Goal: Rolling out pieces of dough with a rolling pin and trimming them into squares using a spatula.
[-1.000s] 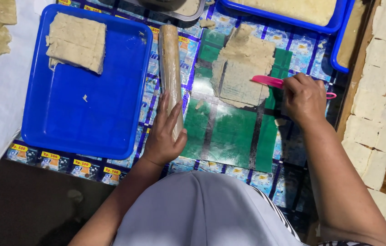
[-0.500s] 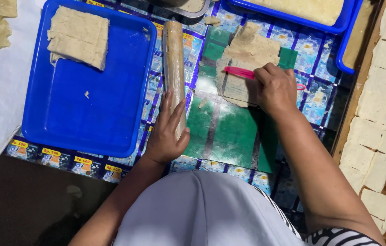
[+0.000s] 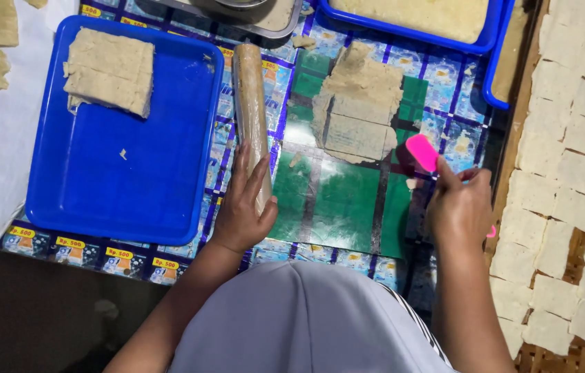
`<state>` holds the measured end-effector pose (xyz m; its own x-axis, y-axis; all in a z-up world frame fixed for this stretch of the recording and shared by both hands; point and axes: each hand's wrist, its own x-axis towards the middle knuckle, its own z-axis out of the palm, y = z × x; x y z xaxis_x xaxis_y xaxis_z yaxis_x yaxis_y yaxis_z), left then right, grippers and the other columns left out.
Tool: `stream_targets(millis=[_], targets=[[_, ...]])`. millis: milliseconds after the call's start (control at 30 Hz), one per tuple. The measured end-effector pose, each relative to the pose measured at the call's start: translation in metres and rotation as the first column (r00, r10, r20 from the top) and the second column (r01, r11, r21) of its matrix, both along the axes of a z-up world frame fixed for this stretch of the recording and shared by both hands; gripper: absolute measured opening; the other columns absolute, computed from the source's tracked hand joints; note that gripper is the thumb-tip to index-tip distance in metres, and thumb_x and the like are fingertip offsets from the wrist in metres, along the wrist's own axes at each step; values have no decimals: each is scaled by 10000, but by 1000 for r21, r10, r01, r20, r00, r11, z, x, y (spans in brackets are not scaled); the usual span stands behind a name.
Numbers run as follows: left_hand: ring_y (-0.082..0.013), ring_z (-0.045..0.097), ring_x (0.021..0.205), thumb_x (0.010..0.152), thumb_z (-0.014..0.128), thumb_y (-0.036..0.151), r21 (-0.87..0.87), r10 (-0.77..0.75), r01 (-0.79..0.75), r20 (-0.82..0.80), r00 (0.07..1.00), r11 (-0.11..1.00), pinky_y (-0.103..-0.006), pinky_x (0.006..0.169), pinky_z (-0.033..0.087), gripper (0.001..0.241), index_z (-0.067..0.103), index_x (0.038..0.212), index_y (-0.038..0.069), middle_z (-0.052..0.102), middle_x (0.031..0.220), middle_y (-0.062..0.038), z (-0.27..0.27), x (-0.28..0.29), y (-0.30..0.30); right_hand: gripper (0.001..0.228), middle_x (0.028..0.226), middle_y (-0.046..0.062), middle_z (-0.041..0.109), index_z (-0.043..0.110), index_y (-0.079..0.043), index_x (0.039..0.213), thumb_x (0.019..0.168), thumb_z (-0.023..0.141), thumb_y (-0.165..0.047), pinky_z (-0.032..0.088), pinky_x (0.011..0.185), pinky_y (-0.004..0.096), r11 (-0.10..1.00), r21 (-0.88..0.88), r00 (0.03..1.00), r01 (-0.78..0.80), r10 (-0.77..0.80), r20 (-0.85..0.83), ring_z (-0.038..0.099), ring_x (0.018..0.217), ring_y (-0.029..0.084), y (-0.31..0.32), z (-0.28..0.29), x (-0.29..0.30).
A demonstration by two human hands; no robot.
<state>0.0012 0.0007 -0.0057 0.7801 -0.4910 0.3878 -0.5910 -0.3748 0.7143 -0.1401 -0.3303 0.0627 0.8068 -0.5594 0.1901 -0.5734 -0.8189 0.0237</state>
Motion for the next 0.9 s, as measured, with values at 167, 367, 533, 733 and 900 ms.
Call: stream_targets(millis=[167, 367, 533, 733, 900], targets=[[-524, 247, 1509, 818, 661, 92, 10, 2, -2, -11, 1000, 1000, -582, 1206, 303, 749, 472, 1542, 59, 254, 1650, -297, 2, -1, -1, 314, 1103, 74, 519, 764, -413, 1257, 1017, 634, -258, 620, 729, 503, 993, 55, 979, 102, -90, -185, 665, 965, 384, 34, -9, -13], [-515, 253, 1509, 823, 660, 98, 12, 11, -11, -7, 1000, 1000, -579, 1201, 314, 740, 475, 1539, 68, 257, 1650, -294, 3, -2, 0, 319, 1113, 105, 481, 759, -340, 1282, 1042, 595, -208, 594, 787, 529, 979, 156, 988, 131, -116, -100, 617, 1010, 420, 17, -68, 11], [-515, 234, 1514, 829, 649, 90, 0, 13, -13, -35, 999, 1000, -584, 1204, 305, 744, 464, 1549, 77, 236, 1660, -287, 6, -4, 1, 294, 1105, 143, 481, 767, -328, 1262, 1055, 590, -219, 573, 816, 596, 953, 249, 985, 174, -165, -58, 621, 1001, 465, 18, -32, 46], [-514, 242, 1511, 825, 650, 91, 9, 16, -15, -34, 999, 1000, -581, 1200, 313, 733, 478, 1537, 71, 243, 1658, -287, 7, -3, 1, 388, 1105, 77, 494, 746, -465, 1224, 970, 634, -193, 571, 809, 617, 923, 320, 976, 212, -180, -125, 672, 960, 424, -21, -38, 57], [-513, 228, 1517, 830, 647, 104, 13, 5, -5, -47, 999, 1000, -583, 1207, 299, 742, 463, 1548, 81, 235, 1661, -282, 5, -3, 1, 387, 1131, 83, 490, 762, -389, 1272, 922, 774, -226, 580, 807, 589, 988, 148, 999, -30, 33, -18, 663, 1031, 430, -35, -2, 89]])
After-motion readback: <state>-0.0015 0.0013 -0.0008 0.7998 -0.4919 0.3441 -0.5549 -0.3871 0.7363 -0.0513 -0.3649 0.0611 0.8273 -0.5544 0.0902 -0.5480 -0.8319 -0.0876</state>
